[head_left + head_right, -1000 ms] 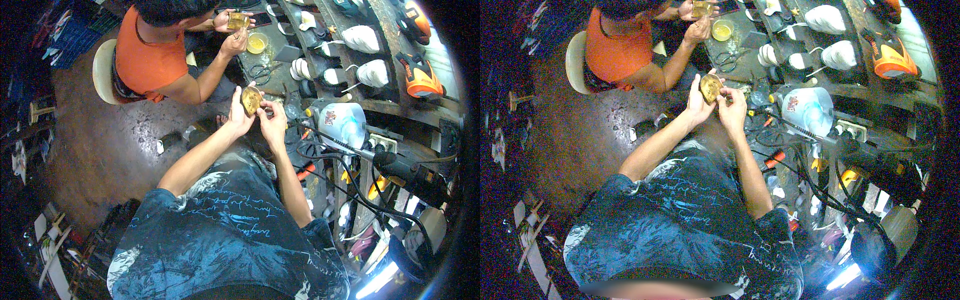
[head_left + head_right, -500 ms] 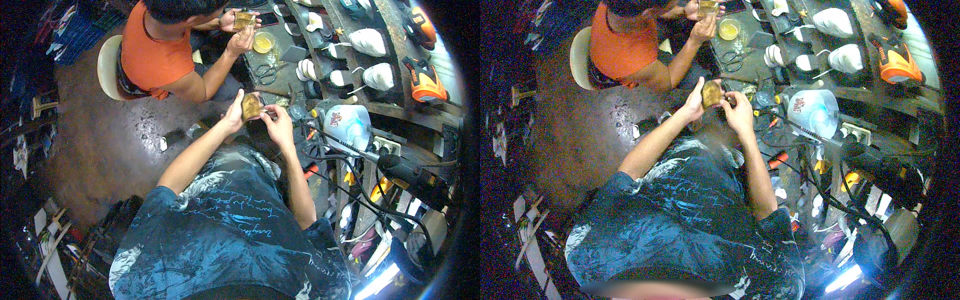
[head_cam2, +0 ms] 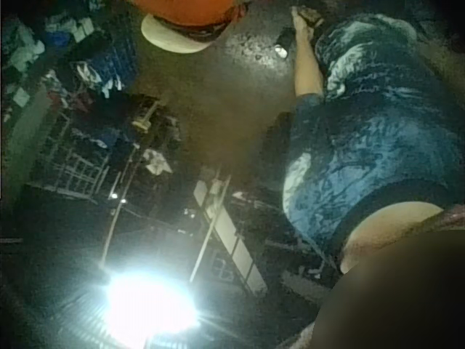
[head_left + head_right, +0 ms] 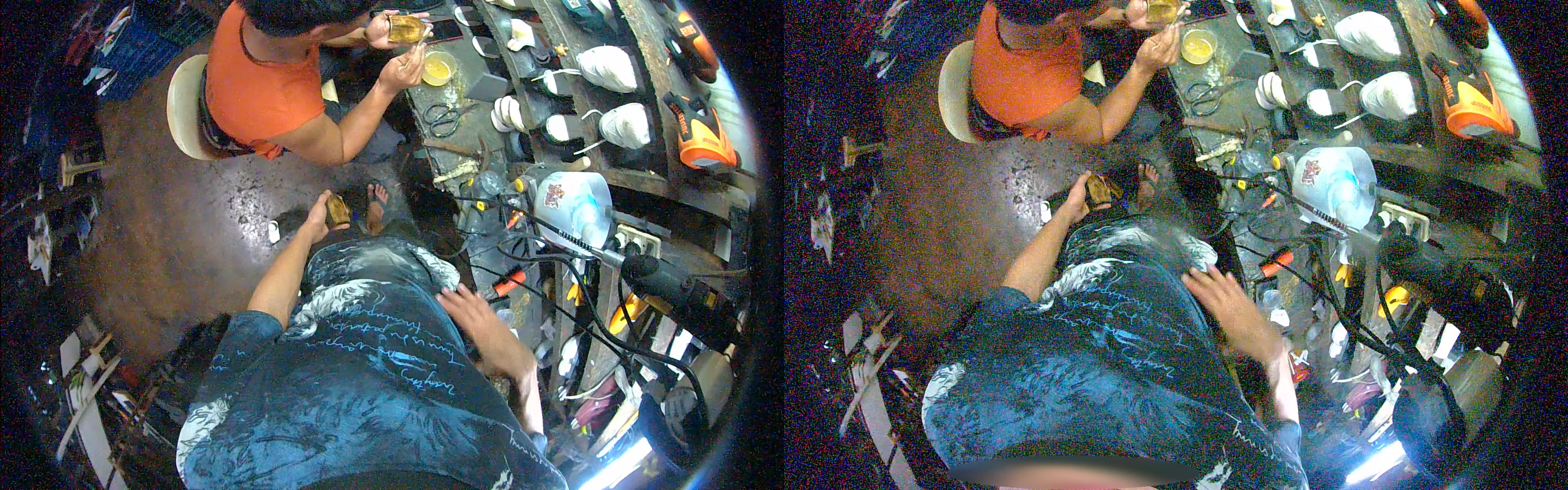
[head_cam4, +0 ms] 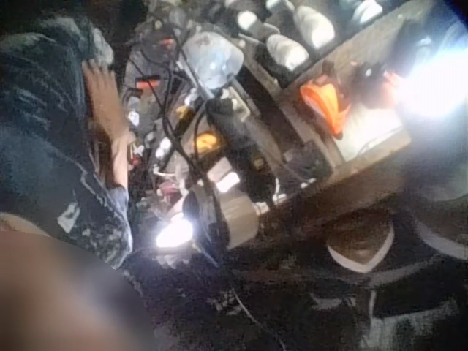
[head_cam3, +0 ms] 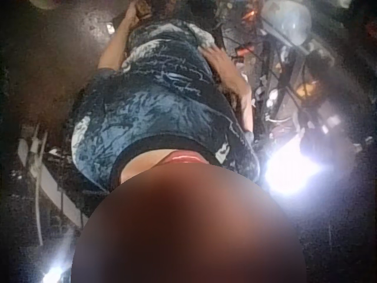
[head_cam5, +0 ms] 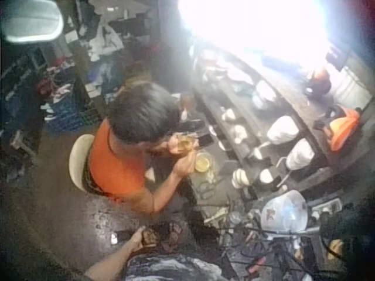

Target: The person holds a small wooden piece and uses a rotary tool to carve its surface. They rotate the piece to access different areas and continue carving while seated.

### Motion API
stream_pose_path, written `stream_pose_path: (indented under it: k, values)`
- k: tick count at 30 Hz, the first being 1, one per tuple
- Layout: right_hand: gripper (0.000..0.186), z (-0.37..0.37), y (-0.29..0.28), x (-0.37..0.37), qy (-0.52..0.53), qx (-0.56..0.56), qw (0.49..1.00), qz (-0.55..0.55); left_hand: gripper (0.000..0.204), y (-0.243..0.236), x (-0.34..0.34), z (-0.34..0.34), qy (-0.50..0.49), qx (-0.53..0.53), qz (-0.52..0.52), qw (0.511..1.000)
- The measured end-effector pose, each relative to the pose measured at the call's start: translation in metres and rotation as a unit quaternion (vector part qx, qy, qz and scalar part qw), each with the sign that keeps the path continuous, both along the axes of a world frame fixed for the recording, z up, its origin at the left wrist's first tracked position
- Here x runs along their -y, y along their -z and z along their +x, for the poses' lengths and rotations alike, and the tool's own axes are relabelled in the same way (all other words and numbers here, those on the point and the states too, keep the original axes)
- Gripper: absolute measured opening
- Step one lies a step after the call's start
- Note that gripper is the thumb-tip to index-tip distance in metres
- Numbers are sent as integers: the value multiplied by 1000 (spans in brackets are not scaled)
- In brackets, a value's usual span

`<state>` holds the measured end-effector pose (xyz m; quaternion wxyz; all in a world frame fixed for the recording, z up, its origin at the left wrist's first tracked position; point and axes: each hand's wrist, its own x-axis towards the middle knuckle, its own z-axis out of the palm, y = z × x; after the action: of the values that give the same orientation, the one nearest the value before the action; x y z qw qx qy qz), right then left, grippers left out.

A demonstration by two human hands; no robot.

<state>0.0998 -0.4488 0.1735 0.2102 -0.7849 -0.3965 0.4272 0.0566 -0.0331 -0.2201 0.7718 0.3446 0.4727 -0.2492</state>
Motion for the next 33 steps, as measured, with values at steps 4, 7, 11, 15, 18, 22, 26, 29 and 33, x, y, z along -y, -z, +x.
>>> stream_pose_path:
  k: [4,7,11,15,18,22,26,29,33]
  values:
    - [90,-42,12,-2,57,-57,996,-23,60,14,10,7,60,-12,32,998]
    - [95,-40,45,-5,91,-46,981,163,69,33,15,9,124,30,67,990]
    - [103,-22,58,-12,77,-53,967,237,82,44,18,12,151,84,98,980]
    - [112,-7,54,-23,60,-62,959,269,89,33,16,12,99,30,94,990]
    - [117,-1,61,-27,42,-69,958,275,91,27,12,12,90,29,71,993]
    - [122,1,69,-28,27,-75,956,282,91,24,9,10,70,27,71,995]
    - [129,7,70,-33,3,-78,962,263,89,11,8,9,70,42,73,994]
    - [137,10,70,-37,-4,-76,957,279,89,-4,9,9,81,16,116,990]
    - [142,9,75,-38,-1,-82,953,293,90,-7,7,9,65,15,111,992]
